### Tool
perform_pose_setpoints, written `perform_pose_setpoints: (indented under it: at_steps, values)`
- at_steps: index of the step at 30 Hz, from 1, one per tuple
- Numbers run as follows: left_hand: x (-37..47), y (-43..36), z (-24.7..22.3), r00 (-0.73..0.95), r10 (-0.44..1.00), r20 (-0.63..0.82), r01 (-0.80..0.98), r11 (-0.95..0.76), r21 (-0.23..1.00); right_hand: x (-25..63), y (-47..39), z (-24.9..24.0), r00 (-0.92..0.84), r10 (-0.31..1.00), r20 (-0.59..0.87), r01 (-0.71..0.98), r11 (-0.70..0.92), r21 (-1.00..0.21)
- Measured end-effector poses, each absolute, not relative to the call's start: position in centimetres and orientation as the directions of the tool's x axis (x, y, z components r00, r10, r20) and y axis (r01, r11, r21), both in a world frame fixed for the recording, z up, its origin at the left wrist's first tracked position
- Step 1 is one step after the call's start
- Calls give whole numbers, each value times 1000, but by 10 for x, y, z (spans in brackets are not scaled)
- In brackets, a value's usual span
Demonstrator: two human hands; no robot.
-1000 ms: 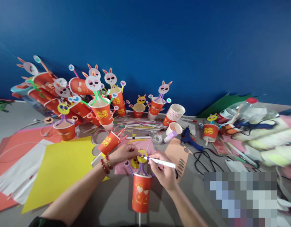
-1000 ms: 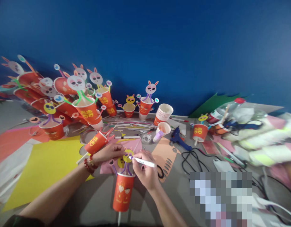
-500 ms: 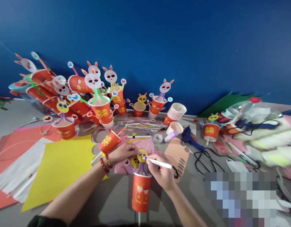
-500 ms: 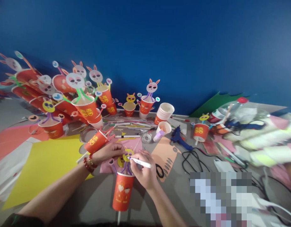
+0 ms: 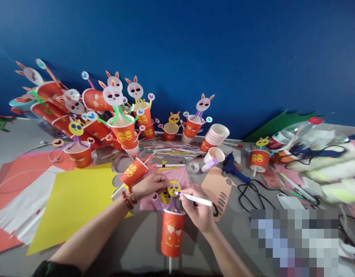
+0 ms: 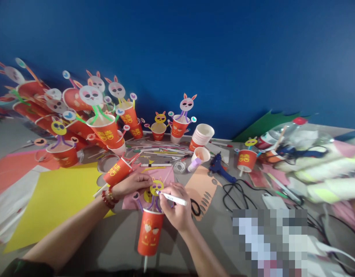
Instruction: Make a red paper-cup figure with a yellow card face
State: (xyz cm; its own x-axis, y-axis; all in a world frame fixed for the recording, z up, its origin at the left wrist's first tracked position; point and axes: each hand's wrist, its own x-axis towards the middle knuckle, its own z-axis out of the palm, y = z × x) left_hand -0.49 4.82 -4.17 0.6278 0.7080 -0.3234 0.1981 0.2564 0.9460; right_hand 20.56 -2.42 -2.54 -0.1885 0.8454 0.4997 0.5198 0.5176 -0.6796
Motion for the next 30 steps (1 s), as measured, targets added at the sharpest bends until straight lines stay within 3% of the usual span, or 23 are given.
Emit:
perform_pose_setpoints:
  at_steps: [30]
  values:
    - [-4, 48, -38, 630, 711, -313, 211, 232, 950, 205, -23, -27, -189, 843, 503, 564, 512, -647]
